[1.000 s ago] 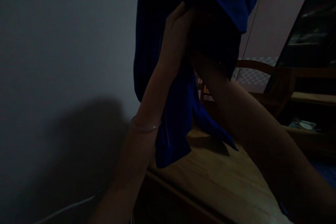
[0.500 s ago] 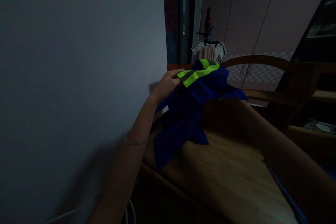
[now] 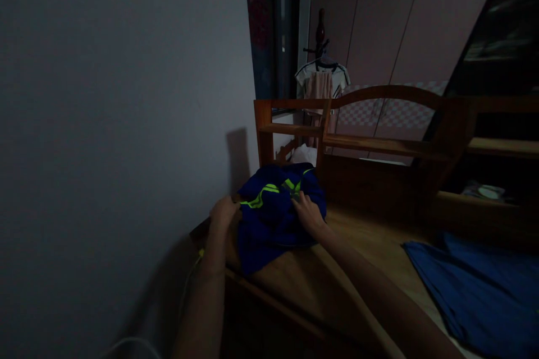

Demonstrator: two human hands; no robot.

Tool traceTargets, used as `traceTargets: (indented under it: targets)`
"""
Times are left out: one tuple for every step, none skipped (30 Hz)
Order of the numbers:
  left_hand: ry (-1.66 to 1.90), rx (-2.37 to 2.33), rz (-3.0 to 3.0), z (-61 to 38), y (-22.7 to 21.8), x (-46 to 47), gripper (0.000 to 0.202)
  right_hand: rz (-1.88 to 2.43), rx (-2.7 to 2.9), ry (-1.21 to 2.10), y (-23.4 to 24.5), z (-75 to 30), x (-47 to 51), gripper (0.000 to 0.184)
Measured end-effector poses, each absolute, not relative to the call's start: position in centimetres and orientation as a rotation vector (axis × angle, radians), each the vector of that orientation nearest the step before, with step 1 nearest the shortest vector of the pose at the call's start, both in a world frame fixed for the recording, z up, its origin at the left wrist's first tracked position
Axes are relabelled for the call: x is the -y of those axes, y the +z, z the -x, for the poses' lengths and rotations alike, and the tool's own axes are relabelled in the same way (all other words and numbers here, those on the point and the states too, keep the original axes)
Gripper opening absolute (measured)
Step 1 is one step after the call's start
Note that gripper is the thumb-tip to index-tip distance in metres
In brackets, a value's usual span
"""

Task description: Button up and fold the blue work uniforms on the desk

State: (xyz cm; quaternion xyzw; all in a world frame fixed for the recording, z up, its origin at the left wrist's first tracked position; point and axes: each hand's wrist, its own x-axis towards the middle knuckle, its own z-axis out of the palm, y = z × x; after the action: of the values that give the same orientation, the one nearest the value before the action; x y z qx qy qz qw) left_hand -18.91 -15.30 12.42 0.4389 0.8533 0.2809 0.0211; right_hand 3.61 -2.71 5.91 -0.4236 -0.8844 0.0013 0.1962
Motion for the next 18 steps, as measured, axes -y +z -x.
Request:
traceTargets:
  targets:
    - [0.904, -2.693, -1.347, 18.3, 11.4, 16.1, 0.043, 1.189, 2.482, -0.031, 5.7, -3.7, 3.0, 0.057]
    - [0.964, -2.717, -1.36, 17.5, 10.2, 17.0, 0.049, 1.19, 2.483, -0.061, 5.5, -3.9, 3.2, 0.065]
    - [1.019, -2.696, -1.429, 16.6, 8.8, 17.9, 0.056, 1.181, 2.485, -0.087, 5.5, -4.2, 3.4, 0.074]
    - [1.024, -2.601, -1.572, 15.7, 7.4, 18.6, 0.064, 1.156, 2.488, -0.106, 5.4, -4.5, 3.7, 0.084]
    - [0.955, -2.444, -1.749, 14.8, 6.1, 19.1, 0.078, 1.118, 2.489, -0.115, 5.5, -5.0, 4.0, 0.091]
    - [0.847, -2.3, -1.879, 14.1, 4.8, 19.3, 0.094, 1.072, 2.49, -0.109, 5.5, -5.6, 4.3, 0.097]
    - [0.757, -2.206, -1.94, 13.5, 3.8, 19.1, 0.106, 1.026, 2.492, -0.087, 5.6, -6.2, 4.6, 0.099]
    - [0.689, -2.164, -1.953, 13.1, 3.1, 18.6, 0.112, 0.987, 2.492, -0.05, 5.8, -7.0, 5.0, 0.099]
    - [0.651, -2.169, -1.937, 13.0, 2.7, 17.6, 0.112, 0.957, 2.49, -0.005, 5.9, -7.8, 5.4, 0.097]
    - [0.639, -2.209, -1.908, 13.0, 2.7, 16.4, 0.109, 0.943, 2.483, 0.041, 6.1, -8.6, 5.8, 0.094]
    - [0.635, -2.269, -1.88, 13.2, 3.0, 14.9, 0.105, 0.938, 2.471, 0.086, 6.2, -9.6, 6.2, 0.091]
    - [0.639, -2.34, -1.861, 13.5, 3.5, 13.3, 0.101, 0.935, 2.454, 0.126, 6.4, -10.6, 6.7, 0.087]
    - [0.65, -2.42, -1.845, 13.9, 4.1, 11.7, 0.1, 0.935, 2.431, 0.163, 6.5, -11.8, 7.2, 0.084]
    - [0.666, -2.501, -1.833, 14.5, 4.8, 10.2, 0.099, 0.935, 2.406, 0.199, 6.5, -13.0, 7.8, 0.08]
    - [0.693, -2.578, -1.824, 15.1, 5.5, 8.8, 0.098, 0.938, 2.384, 0.234, 6.5, -14.4, 8.4, 0.077]
    - [0.72, -2.64, -1.819, 15.9, 6.1, 7.7, 0.095, 0.946, 2.365, 0.261, 6.4, -16.0, 9.2, 0.073]
    - [0.743, -2.667, -1.827, 16.7, 6.7, 6.8, 0.093, 0.96, 2.351, 0.275, 6.4, -17.7, 10.1, 0.069]
    - [0.757, -2.661, -1.841, 17.5, 7.2, 6.0, 0.09, 0.99, 2.335, 0.279, 6.2, -19.6, 11.2, 0.065]
